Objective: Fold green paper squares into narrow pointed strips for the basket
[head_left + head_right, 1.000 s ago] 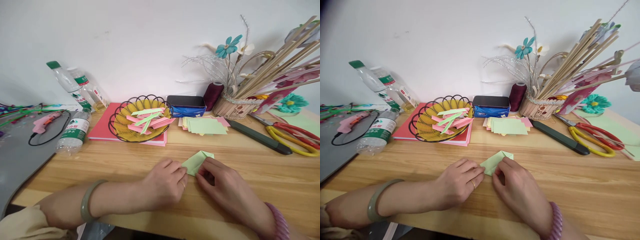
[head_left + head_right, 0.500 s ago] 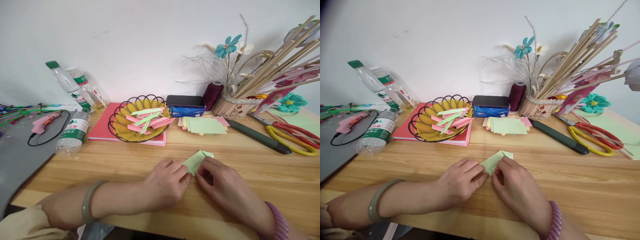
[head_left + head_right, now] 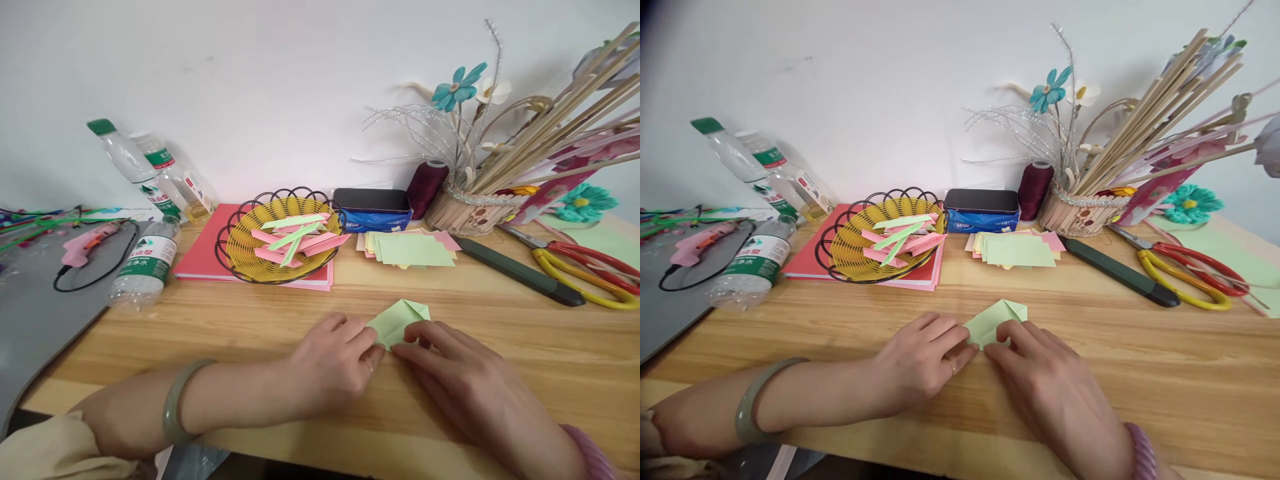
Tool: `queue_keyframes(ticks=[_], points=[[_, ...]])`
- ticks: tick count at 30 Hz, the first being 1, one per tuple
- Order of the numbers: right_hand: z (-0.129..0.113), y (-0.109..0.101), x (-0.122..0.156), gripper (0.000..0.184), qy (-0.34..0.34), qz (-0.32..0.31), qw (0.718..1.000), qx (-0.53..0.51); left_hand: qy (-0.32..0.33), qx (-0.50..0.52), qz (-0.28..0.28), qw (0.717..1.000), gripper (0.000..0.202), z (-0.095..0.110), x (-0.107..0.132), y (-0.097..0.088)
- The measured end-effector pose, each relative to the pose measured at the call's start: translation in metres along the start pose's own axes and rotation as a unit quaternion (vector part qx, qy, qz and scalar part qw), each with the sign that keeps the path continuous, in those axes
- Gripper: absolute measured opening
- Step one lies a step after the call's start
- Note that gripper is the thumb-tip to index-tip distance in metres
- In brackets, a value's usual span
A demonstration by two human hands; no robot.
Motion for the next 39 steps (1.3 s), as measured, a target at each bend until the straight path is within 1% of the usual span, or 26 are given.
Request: queue_keyframes(ticks=[2, 4, 5, 7, 10, 14, 17, 19, 21, 22, 24, 25, 27, 29, 31, 32, 34, 39], points=[[-0.003, -0.005, 0.003, 0.027, -0.067, 0.008, 0.998, 0.015, 0.002, -0.003, 0.006, 1.0, 0.019, -0.001, -0.001, -0.001], [-0.006, -0.009, 0.007, 0.029, -0.115, 0.018, 0.993, 0.024, 0.007, -0.006, 0.009, 1.0, 0.021, -0.003, -0.002, -0.002], [-0.007, -0.011, 0.009, 0.031, -0.128, 0.026, 0.991, 0.028, 0.013, -0.009, 0.008, 1.0, 0.02, -0.003, -0.002, -0.002], [-0.009, -0.011, 0.013, 0.032, -0.132, 0.036, 0.99, 0.033, 0.024, -0.018, 0.006, 1.0, 0.02, -0.004, -0.003, -0.004], [-0.017, -0.007, 0.019, 0.032, -0.096, 0.022, 0.995, 0.021, 0.024, -0.033, -0.003, 0.999, 0.017, -0.005, -0.005, -0.006], [-0.035, 0.0, 0.018, 0.03, -0.047, -0.027, 0.999, -0.009, 0.02, -0.028, -0.016, 0.999, 0.02, -0.005, -0.007, -0.01], [-0.044, 0.0, 0.01, 0.03, -0.023, -0.044, 0.999, -0.016, 0.005, -0.014, -0.061, 0.998, 0.016, -0.005, -0.008, -0.011], [-0.042, -0.002, 0.005, 0.024, 0.0, -0.057, 0.997, -0.051, -0.019, 0.003, -0.084, 0.996, 0.017, -0.006, -0.009, -0.012], [-0.031, -0.004, 0.003, 0.019, 0.039, -0.055, 0.993, -0.094, -0.043, 0.015, -0.074, 0.996, 0.022, -0.006, -0.009, -0.013], [-0.023, -0.005, 0.002, 0.021, 0.067, -0.039, 0.992, -0.103, -0.046, 0.017, -0.061, 0.997, 0.024, -0.007, -0.009, -0.013], [-0.005, -0.006, 0.001, 0.023, 0.131, 0.001, 0.989, -0.067, -0.035, 0.009, -0.041, 0.999, 0.026, -0.006, -0.01, -0.012], [0.004, -0.004, 0.001, 0.022, 0.158, 0.004, 0.987, -0.043, -0.028, 0.003, -0.037, 0.999, 0.026, -0.006, -0.01, -0.01], [0.014, 0.001, -0.002, 0.018, 0.19, -0.019, 0.981, -0.021, -0.019, -0.01, -0.034, 0.999, 0.026, -0.007, -0.01, -0.008], [0.016, 0.007, -0.006, 0.014, 0.213, -0.051, 0.975, -0.028, -0.016, -0.025, -0.023, 0.999, 0.023, -0.009, -0.011, -0.007], [0.014, 0.01, -0.01, 0.013, 0.236, -0.067, 0.968, -0.049, -0.011, -0.04, -0.003, 0.999, 0.016, -0.01, -0.011, -0.006], [0.012, 0.01, -0.012, 0.013, 0.244, -0.066, 0.966, -0.061, -0.007, -0.044, 0.008, 0.999, 0.014, -0.011, -0.011, -0.006], [0.01, 0.01, -0.014, 0.013, 0.261, -0.055, 0.96, -0.087, -0.003, -0.042, 0.028, 0.999, 0.015, -0.012, -0.011, -0.006], [0.012, 0.012, -0.012, 0.01, 0.286, -0.034, 0.952, -0.105, -0.001, -0.016, 0.037, 0.999, 0.017, -0.015, -0.01, -0.005]])
Point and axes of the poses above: each hand's wrist, its own x-axis away from the middle knuckle, its own y-axis out of the palm, z = x × y, the point moved 3 cm from there along -x, towards the middle knuckle, and after that the axes turned 14 degrees about z, right-handed, at the moved point
